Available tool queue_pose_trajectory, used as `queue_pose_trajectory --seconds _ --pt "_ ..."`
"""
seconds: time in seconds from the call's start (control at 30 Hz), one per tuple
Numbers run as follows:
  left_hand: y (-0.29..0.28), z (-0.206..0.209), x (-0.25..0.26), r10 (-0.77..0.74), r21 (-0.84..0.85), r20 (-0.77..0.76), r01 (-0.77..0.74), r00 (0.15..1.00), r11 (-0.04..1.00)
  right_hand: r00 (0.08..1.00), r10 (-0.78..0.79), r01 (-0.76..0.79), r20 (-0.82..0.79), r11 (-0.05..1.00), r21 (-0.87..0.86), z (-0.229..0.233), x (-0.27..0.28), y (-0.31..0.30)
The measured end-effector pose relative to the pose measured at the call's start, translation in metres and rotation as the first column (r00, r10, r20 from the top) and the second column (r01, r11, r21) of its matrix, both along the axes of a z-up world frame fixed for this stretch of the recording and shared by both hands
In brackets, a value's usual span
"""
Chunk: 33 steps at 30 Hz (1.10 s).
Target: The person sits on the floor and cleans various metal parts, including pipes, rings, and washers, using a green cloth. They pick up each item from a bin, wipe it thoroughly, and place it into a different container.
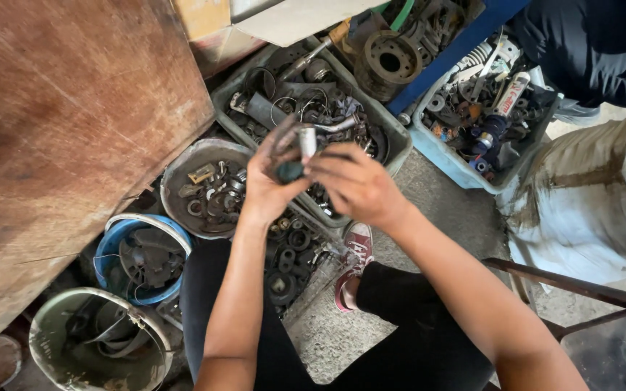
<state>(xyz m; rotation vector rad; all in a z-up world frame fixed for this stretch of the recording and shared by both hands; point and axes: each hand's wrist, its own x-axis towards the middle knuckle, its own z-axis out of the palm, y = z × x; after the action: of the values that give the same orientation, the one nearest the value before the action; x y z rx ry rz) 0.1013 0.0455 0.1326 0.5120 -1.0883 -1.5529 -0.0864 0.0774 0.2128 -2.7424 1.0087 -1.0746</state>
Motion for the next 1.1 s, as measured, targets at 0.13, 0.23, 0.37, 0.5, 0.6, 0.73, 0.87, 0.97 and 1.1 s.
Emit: queue_pose_trajectory --seconds 0.13,0.23,0.37,0.5,0.6,0.73,0.87,0.97,1.1 --pt "0.001 0.001 0.007 -0.02 0.049 -0.008 0.02 1.0 0.999 0.998 0.067 -0.067 -0.014 0.997 0.026 0.01 0.003 0.004" --pt "0.004 0.001 0.007 -0.039 -0.063 0.033 0.041 0.999 0.997 1.0 0.0 0.0 -0.009 1.0 0.005 0.006 0.0 -0.002" --pt "0.01 0.016 0.004 0.01 -0.202 0.164 0.023 0.986 0.979 0.991 -0.136 0.136 -0.002 0.991 -0.004 0.003 -0.002 -0.008" --pt "0.004 0.013 0.008 -0.03 0.002 0.009 0.03 1.0 1.0 0.998 -0.053 0.052 -0.037 0.998 -0.025 -0.001 0.002 -0.001" --pt "0.005 0.003 0.02 -0.04 0.062 -0.054 0.044 0.998 0.997 0.997 0.012 -0.013 -0.078 1.0 -0.014 0.017 0.011 0.009" --pt "0.007 0.01 0.023 -0.016 -0.113 0.07 0.024 0.997 0.993 0.997 0.027 -0.027 -0.066 1.0 0.001 0.018 0.007 0.003" --pt "0.015 0.029 0.021 -0.082 -0.077 0.119 0.091 0.99 0.993 0.996 -0.082 0.081 -0.027 0.996 -0.041 0.011 0.006 -0.002" --pt "0.011 0.026 0.022 -0.108 -0.001 0.069 0.108 0.992 0.994 0.998 -0.061 0.059 -0.016 0.996 -0.065 0.001 0.009 0.001" --pt "0.008 0.02 0.03 -0.114 0.028 -0.009 0.114 0.993 0.993 0.994 0.07 -0.077 -0.084 0.994 -0.075 0.005 0.015 0.009"
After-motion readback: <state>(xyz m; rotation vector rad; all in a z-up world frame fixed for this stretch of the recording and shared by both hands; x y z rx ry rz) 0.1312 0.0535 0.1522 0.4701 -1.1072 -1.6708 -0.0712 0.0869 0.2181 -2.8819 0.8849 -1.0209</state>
